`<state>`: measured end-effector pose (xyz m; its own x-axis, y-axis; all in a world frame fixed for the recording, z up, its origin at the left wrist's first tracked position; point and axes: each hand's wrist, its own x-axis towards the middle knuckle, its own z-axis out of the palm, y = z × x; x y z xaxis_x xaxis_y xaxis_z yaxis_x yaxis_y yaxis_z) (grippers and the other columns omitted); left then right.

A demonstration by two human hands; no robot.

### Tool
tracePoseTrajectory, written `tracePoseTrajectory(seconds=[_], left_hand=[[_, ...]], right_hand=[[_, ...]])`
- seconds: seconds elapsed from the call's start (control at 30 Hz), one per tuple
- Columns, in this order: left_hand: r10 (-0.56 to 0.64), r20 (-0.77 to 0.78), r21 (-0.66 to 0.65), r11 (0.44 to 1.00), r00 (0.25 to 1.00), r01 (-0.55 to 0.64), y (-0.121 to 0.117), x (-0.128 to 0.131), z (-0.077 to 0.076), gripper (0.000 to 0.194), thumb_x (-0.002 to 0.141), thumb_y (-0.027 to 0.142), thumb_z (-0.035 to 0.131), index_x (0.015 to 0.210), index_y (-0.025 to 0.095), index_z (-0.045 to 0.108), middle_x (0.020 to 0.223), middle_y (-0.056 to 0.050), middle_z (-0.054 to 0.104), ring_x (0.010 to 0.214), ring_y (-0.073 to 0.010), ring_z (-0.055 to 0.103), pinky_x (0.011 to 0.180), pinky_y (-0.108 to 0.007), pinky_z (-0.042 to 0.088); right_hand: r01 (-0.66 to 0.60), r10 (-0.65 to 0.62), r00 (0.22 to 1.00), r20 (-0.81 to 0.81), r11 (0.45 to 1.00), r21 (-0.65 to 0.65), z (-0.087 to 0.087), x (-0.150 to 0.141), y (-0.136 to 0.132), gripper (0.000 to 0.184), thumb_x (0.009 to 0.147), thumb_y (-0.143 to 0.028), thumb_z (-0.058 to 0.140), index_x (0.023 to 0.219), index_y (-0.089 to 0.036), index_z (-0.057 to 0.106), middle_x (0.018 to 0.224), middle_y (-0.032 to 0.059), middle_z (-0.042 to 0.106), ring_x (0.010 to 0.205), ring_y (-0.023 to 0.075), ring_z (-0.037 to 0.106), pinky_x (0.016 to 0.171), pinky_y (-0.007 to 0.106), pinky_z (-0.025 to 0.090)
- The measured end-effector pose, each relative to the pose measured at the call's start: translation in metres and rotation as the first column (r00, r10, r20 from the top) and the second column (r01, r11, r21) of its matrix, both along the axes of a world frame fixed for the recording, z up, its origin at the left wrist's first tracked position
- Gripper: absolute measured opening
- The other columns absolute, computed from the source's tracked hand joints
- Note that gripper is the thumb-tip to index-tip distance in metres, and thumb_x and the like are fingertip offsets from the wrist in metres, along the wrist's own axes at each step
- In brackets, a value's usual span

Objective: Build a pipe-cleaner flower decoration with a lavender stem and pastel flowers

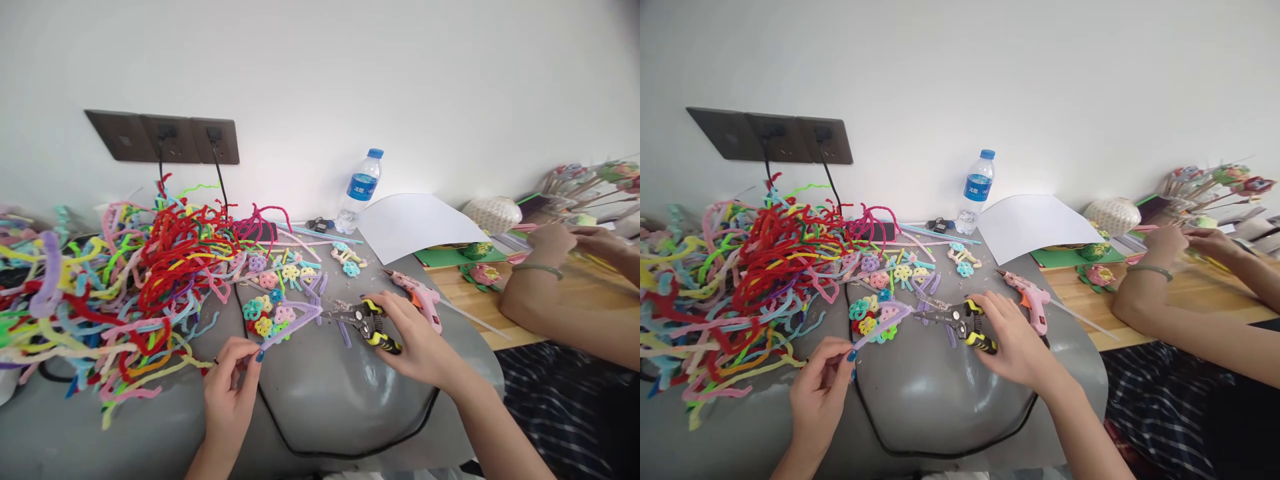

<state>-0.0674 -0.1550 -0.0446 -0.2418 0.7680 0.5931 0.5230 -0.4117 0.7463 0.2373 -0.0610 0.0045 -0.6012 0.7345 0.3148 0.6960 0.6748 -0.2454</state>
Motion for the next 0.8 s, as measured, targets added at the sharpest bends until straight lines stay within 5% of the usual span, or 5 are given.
tracePoseTrajectory(seconds=[0.4, 0.8], left_hand=[[-0.050, -0.066, 0.032, 0.998, 0.997, 0.052, 0.001, 0.000, 0.006, 0.017, 0.094, 0.007, 0.056, 0.091, 0.021, 0.064, 0.080, 0.001, 0.064, 0.068, -0.0106, 0.062, 0.055, -0.016, 0.045], [-0.102, -0.040, 0.043, 0.994, 0.994, 0.104, -0.001, -0.001, 0.003, 0.017, 0.096, 0.007, 0.056, 0.091, 0.021, 0.064, 0.080, 0.001, 0.063, 0.059, -0.0089, 0.052, 0.047, -0.020, 0.034]], right_hand=[[-0.090, 0.092, 0.995, -0.043, 0.995, 0.042, 0.008, -0.004, -0.005, 0.068, 0.071, -0.008, 0.056, 0.136, -0.021, 0.042, 0.110, 0.0115, 0.059, 0.098, 0.0320, 0.058, 0.082, 0.041, 0.047], [-0.167, 0.154, 0.976, -0.155, 0.983, -0.075, 0.000, -0.010, -0.014, 0.063, 0.071, -0.008, 0.055, 0.132, -0.022, 0.046, 0.107, 0.0097, 0.059, 0.095, 0.0296, 0.057, 0.079, 0.037, 0.047]])
